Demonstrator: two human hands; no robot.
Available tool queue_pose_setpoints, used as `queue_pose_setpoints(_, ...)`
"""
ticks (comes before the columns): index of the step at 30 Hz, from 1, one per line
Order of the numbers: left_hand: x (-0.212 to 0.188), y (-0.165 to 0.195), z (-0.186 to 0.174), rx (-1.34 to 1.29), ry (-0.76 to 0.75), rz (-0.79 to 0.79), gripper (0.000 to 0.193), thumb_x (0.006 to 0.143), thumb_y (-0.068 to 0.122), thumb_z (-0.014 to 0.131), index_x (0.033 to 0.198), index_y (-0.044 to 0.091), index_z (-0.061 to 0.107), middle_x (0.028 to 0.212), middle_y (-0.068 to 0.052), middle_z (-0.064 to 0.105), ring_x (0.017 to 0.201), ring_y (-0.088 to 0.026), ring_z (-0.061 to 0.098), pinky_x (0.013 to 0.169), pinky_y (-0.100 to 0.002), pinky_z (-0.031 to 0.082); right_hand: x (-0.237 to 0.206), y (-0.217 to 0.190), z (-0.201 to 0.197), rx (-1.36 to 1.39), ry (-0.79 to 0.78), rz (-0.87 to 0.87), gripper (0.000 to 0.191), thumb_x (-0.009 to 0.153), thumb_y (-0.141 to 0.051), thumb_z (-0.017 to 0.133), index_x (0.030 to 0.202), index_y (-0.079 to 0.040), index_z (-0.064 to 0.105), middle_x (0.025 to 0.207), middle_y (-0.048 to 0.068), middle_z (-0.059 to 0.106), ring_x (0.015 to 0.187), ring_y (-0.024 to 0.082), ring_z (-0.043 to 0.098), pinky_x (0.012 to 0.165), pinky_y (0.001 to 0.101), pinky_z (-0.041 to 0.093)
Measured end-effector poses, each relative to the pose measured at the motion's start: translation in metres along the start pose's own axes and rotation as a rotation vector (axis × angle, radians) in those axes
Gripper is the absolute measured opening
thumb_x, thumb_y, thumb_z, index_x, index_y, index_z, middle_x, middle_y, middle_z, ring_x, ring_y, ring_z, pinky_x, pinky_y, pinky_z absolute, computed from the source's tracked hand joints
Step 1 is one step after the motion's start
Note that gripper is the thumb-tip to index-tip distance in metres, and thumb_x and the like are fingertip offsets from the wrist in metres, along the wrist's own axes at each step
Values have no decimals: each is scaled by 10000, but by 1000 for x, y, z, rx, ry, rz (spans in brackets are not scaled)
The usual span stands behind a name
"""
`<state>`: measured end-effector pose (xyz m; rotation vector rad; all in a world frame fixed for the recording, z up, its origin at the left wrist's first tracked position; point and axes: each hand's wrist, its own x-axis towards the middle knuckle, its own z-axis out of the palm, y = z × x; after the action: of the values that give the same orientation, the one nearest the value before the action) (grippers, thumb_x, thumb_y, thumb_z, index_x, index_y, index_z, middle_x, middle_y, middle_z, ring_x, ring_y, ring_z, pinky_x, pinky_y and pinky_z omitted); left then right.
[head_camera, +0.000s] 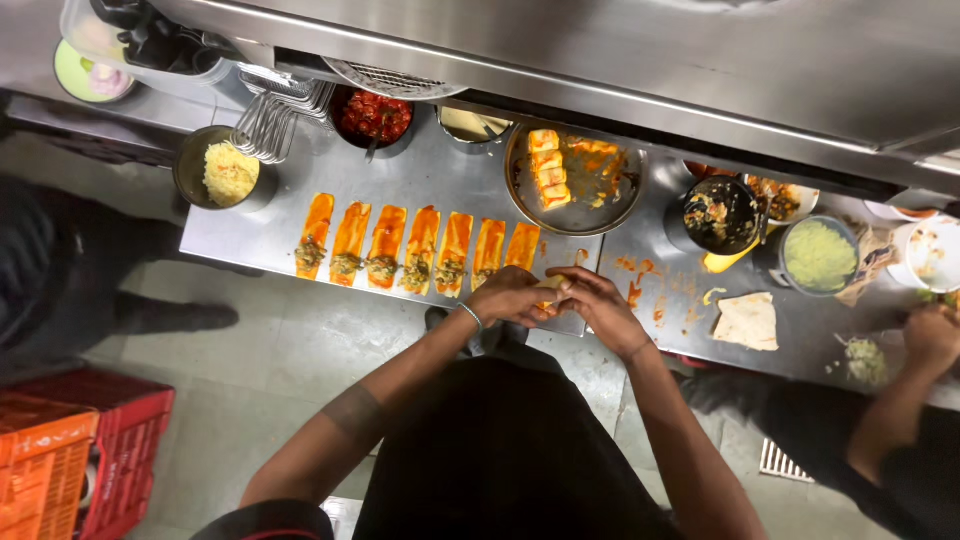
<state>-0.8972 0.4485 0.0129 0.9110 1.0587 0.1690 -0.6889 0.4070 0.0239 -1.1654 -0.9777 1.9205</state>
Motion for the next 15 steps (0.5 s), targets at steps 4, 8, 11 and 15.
queue_pose_setpoints(4,4,7,16,28,106,22,627,767,401,809,1130,-88,663,930,-149,776,812,-191,773,657,-310,668,7,9,-24,156,-109,-8,389,1014,-200,611,1344,5,596,1137,74,698,1009,172,653,888,354,537)
queue_pose_setpoints(8,7,8,31,-16,188,116,769,785,381,818,1293,-107,510,964,-190,775,832,-209,787,667,-317,670,7,7,-38,243,-187,22,345,1050,-210,607,1341,-25,599,1113,76,688,1024,165,639,874,333,519)
queue_pose_setpoints(11,11,7,39,-66,239,132,855,789,401,810,1379,-77,417,992,-193,759,873,-230,779,719,-342,663,12,-9,-42,242,-187,32,351,1059,-180,615,1366,-10,627,1148,64,679,1001,150,618,839,319,509)
queue_pose_setpoints(15,12,-5,43,-244,283,131,870,802,411,791,1421,-27,364,1013,-155,768,907,-203,758,781,-351,626,34,-43,-49,146,-122,28,329,1004,-171,599,1299,-32,647,1195,94,715,1025,179,675,828,327,544)
